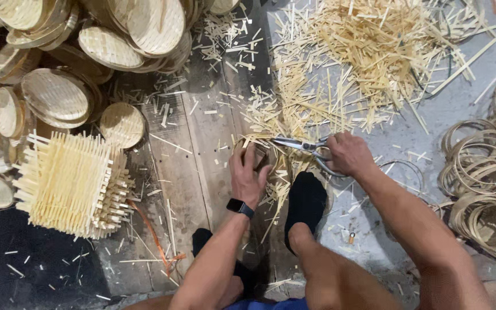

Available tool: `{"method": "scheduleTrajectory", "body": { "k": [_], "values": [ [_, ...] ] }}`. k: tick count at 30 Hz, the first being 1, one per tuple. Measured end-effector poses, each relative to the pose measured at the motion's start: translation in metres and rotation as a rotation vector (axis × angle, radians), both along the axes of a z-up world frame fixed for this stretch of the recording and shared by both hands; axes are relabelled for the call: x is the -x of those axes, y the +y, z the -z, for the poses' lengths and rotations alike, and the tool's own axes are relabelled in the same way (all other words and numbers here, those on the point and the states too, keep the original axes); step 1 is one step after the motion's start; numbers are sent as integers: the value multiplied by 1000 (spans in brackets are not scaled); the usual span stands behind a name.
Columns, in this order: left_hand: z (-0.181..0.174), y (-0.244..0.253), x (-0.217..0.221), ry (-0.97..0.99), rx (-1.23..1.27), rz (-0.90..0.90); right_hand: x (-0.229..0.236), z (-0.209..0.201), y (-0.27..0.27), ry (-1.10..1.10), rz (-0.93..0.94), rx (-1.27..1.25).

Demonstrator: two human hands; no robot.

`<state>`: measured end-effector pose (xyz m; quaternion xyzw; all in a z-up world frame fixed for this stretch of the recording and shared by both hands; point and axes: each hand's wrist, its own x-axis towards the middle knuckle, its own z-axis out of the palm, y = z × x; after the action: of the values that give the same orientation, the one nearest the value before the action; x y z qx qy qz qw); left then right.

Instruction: The person sits on the floor and repeatedly assembles small bamboo baskets. They pick up a woven bamboo base and a circular bamboo ring, fit the ring onto the base, and use shears to trim the protruding bamboo strips flush with the ring. The finished baskets are placed in a stack to the left.

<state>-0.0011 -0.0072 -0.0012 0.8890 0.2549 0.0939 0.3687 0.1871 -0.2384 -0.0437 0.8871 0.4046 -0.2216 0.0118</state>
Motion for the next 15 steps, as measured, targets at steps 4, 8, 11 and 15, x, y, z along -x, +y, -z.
{"method": "scheduleTrajectory", "body": {
  "k": [4, 8, 11, 15],
  "values": [
    [20, -5, 1, -126, -66, 49, 14, -16, 25, -10, 28, -14],
    [19, -1, -1, -124, -45, 111, 17, -3, 40, 70, 55, 156],
    [9, -4, -5, -62, 0, 3, 5, 17, 17, 146, 52, 196],
    [6, -12, -10, -60, -5, -71, 5, 8, 10, -105, -60, -47]
  ]
}}
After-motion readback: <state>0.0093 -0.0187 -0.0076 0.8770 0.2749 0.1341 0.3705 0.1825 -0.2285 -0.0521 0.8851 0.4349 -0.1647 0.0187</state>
